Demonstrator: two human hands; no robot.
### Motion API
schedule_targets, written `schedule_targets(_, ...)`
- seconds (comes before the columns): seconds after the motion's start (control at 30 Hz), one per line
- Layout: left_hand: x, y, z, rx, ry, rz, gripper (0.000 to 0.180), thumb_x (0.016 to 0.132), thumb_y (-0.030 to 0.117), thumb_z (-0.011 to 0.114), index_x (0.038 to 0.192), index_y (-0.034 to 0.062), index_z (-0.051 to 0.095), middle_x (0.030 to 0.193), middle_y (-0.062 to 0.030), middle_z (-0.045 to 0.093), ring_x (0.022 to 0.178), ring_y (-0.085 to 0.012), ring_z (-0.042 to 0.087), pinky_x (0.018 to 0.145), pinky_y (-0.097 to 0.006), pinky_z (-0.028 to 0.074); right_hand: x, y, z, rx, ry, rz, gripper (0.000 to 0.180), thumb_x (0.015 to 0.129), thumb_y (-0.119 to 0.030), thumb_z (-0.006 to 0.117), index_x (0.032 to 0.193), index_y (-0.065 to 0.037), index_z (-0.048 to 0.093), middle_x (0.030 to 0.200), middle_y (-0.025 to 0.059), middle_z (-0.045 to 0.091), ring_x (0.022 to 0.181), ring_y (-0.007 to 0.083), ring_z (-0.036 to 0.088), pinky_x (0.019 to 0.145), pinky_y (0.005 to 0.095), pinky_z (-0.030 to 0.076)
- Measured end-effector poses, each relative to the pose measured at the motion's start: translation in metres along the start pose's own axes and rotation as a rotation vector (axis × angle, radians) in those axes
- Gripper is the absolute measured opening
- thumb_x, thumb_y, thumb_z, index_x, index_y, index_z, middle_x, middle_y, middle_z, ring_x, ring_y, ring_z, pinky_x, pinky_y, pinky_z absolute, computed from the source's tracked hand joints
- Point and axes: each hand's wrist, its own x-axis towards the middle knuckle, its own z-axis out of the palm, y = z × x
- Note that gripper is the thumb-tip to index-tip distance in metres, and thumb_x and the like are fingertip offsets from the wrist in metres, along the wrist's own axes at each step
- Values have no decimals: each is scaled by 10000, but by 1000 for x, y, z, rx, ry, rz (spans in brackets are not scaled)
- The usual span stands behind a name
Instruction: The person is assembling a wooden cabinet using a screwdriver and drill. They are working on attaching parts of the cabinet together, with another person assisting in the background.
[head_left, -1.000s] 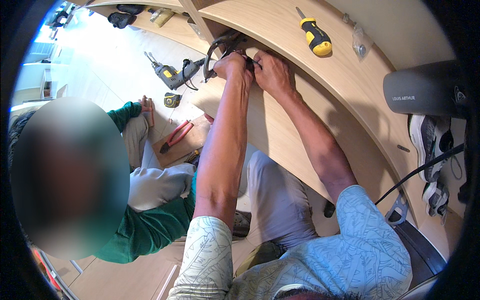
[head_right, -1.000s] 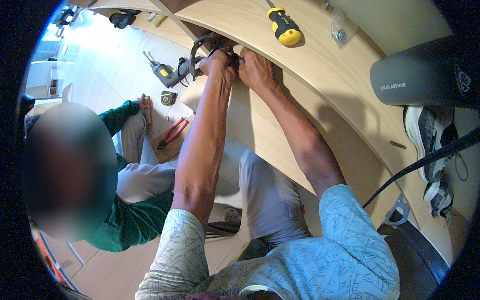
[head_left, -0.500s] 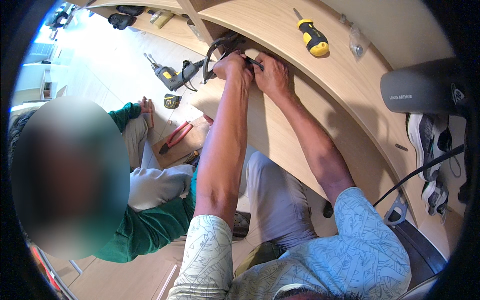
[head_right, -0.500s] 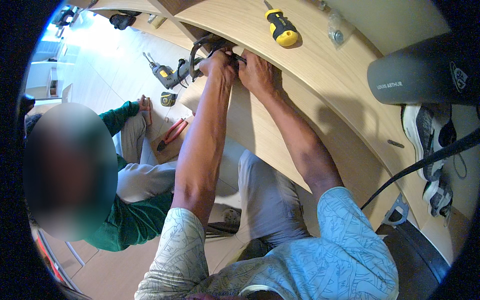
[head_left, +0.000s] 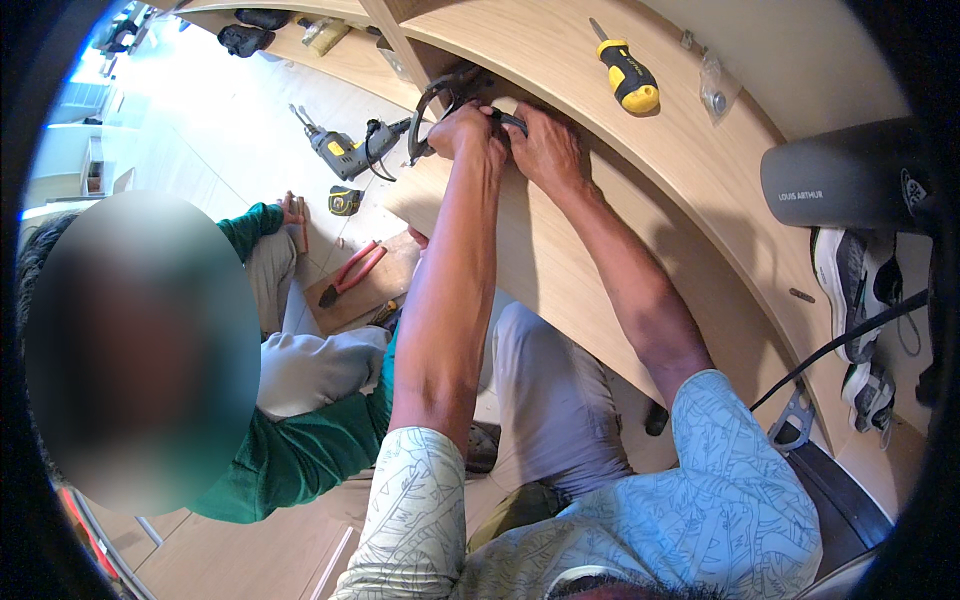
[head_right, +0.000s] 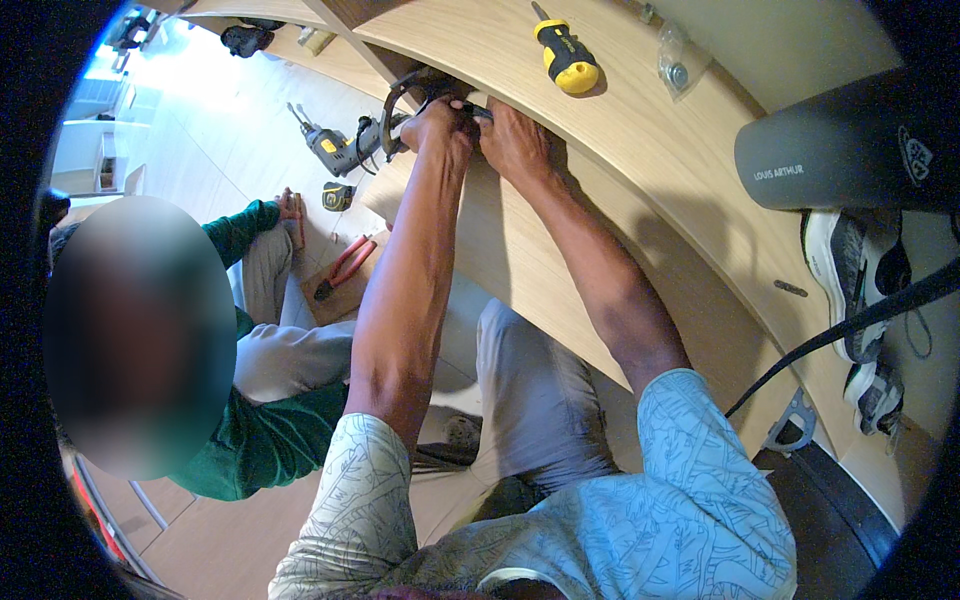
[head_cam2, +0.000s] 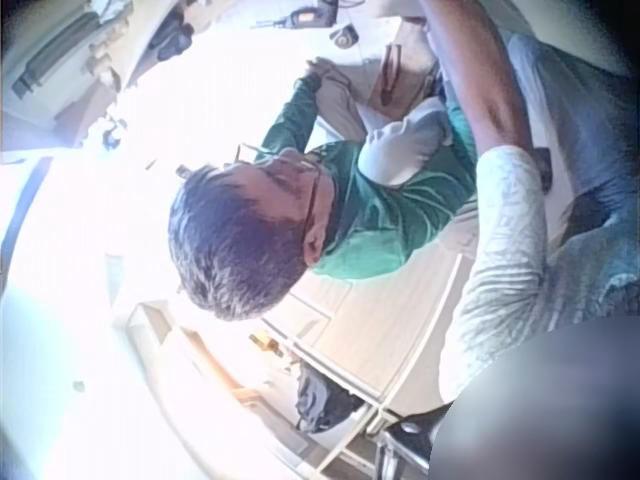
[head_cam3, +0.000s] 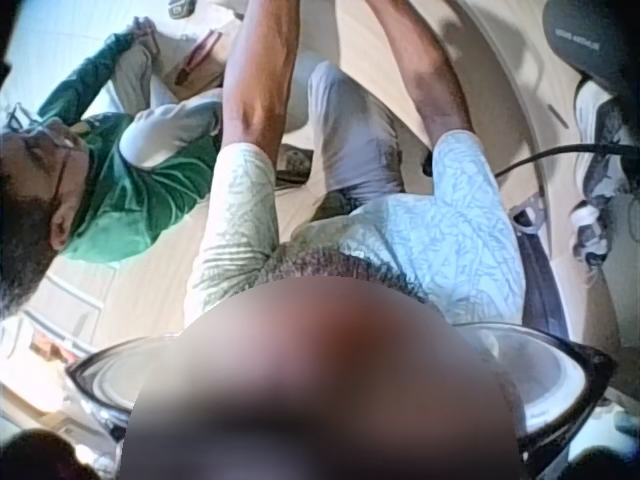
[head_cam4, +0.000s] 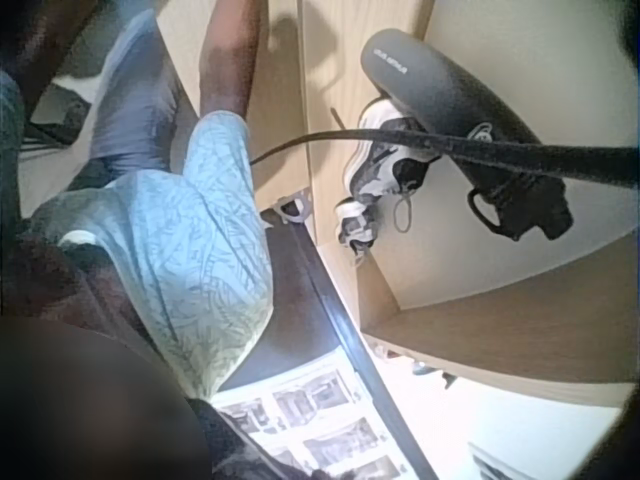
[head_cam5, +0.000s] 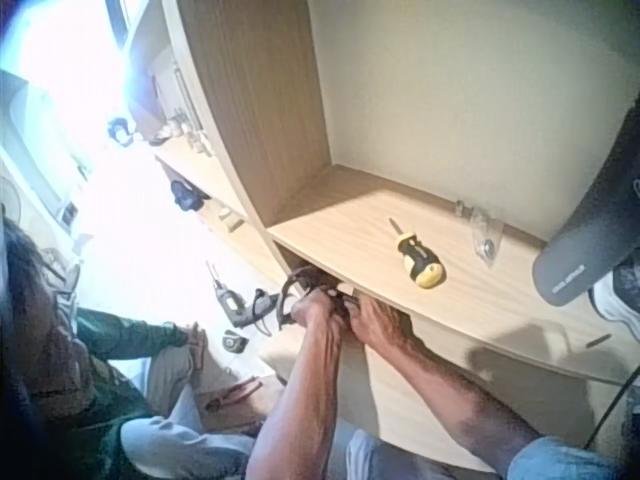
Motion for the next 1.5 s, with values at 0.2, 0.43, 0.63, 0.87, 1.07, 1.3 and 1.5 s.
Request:
schedule_targets(0.2, -2, 3, 1, -158, 78, -102, 73, 884, -60, 725, 814, -41, 731, 760, -144, 753, 608, -229, 681, 489, -398, 505, 6, 5, 0, -13, -69, -32, 360, 1036, -332, 661, 1281, -70, 688, 1186, 255, 752, 1114, 481, 714, 960, 575, 565)
schedule_targets(0.43, -52, 25, -20, -120, -98, 14, 128, 907, 24, 782, 820, -46, 721, 713, -121, 722, 563, -226, 643, 471, -384, 479, 5, 4, 10, 39, 68, -4, 386, 1037, -356, 656, 1274, -53, 681, 1179, 266, 748, 1155, 474, 703, 984, 566, 546)
schedule_targets(0.63, -98, 43, -91, 540, 251, 1175, 115, 918, 146, 835, 963, 44, 807, 818, -159, 758, 741, -319, 721, 761, -448, 589, 13, 1, -9, 72, -196, 74, 421, 1083, -412, 598, 1277, -43, 660, 1194, 266, 737, 1156, 468, 697, 991, 572, 530)
schedule_targets(0.87, -64, 87, -96, 1001, -2, 1118, 238, 943, 328, 814, 1075, 133, 843, 1030, -136, 810, 935, -371, 784, 831, -473, 599, 15, 2, -1, -71, -149, -126, 396, 1105, -366, 570, 1232, 6, 612, 1241, 282, 707, 1177, 475, 673, 989, 614, 512)
schedule_targets(1.07, -58, 91, -97, 1045, -4, 1144, 219, 941, 324, 816, 1049, 137, 853, 963, -157, 808, 894, -377, 786, 820, -475, 602, 18, 3, 8, -18, -77, -67, 449, 1061, -473, 633, 1175, -39, 646, 1129, 242, 740, 1109, 462, 702, 932, 571, 542)
schedule_targets(1.3, -66, 94, -96, 1056, 16, 1077, 204, 939, 322, 825, 1060, 162, 861, 953, -140, 816, 881, -355, 793, 819, -468, 603, 24, 5, 6, 14, -62, -75, 450, 1041, -476, 663, 1157, -42, 657, 1143, 248, 752, 1109, 462, 710, 918, 554, 541)
schedule_targets(1.5, -67, 95, -96, 1069, 20, 1044, 211, 933, 323, 832, 1076, 171, 862, 951, -127, 820, 878, -351, 794, 816, -467, 603, 18, 0, 11, -10, 46, -170, 444, 1038, -461, 671, 1107, -23, 652, 1102, 278, 747, 1106, 465, 707, 914, 567, 523)
